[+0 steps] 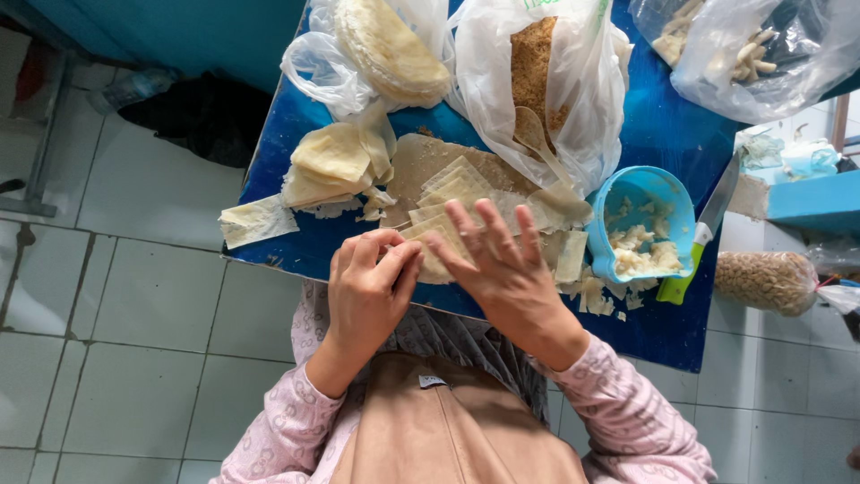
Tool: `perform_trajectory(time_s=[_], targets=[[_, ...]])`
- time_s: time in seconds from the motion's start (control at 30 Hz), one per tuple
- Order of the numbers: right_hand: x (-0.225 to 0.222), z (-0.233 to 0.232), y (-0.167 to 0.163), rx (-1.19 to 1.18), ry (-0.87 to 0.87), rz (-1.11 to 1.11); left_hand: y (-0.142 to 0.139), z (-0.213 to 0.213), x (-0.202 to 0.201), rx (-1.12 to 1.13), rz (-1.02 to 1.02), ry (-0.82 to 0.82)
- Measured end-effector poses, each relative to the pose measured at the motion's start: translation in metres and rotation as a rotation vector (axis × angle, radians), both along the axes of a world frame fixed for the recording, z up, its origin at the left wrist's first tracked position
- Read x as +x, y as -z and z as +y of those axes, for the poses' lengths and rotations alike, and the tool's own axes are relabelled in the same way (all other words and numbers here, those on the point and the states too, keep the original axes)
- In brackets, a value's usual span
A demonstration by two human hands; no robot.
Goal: The person cuts a large flat dough sheet into smaller pieces with a knife on a cutting board, then folds and rolls the pieces by hand and places them into a plastic bag. They repeatedly take pieces from the board, shape them, and set finished pieces aside on the table.
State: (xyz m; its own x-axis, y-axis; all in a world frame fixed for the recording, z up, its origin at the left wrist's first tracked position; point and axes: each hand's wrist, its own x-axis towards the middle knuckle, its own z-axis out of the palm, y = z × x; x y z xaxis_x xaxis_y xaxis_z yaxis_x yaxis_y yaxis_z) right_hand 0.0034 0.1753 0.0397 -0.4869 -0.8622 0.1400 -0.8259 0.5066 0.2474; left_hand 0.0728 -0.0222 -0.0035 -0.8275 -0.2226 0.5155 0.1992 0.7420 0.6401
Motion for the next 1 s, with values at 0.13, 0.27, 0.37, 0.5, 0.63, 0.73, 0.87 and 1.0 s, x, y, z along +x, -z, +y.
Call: perform_trajectory(time_s=[0.13,0.27,0.37,0.5,0.63,0.73,0.87,1.0], targets=[[-0.007,-0.005,0.005,0.005,0.021,-0.011,-0.001,-0.001,0.000,0.005,0.002,0.009],[-0.010,0.021,-0.008,-0.167,0.152,-0.127,-0.002,-0.002,-0.001,0.016,-0.005,0.013],[0.002,0.058,-0.022,-0.490,0.348,-0.166,-0.001,0.000,-0.004,0.021,-0.020,0.020],[0.008,0.109,-0.034,-0.414,0.625,-0.118,0.000,0.005,-0.008,0.002,-0.040,0.027],[0.010,0.132,-0.021,-0.266,0.707,-0.092,0.000,0.014,-0.011,-0.038,-0.049,0.029],[0.007,0.141,-0.014,-0.202,0.685,-0.024,-0.001,0.021,-0.012,-0.028,-0.056,0.011],[0.002,0.148,-0.014,-0.180,0.658,-0.063,-0.001,0.022,-0.010,-0.027,-0.058,0.004],[-0.007,0.153,-0.020,-0.206,0.629,-0.172,-0.001,0.022,-0.009,-0.038,-0.053,0.003]])
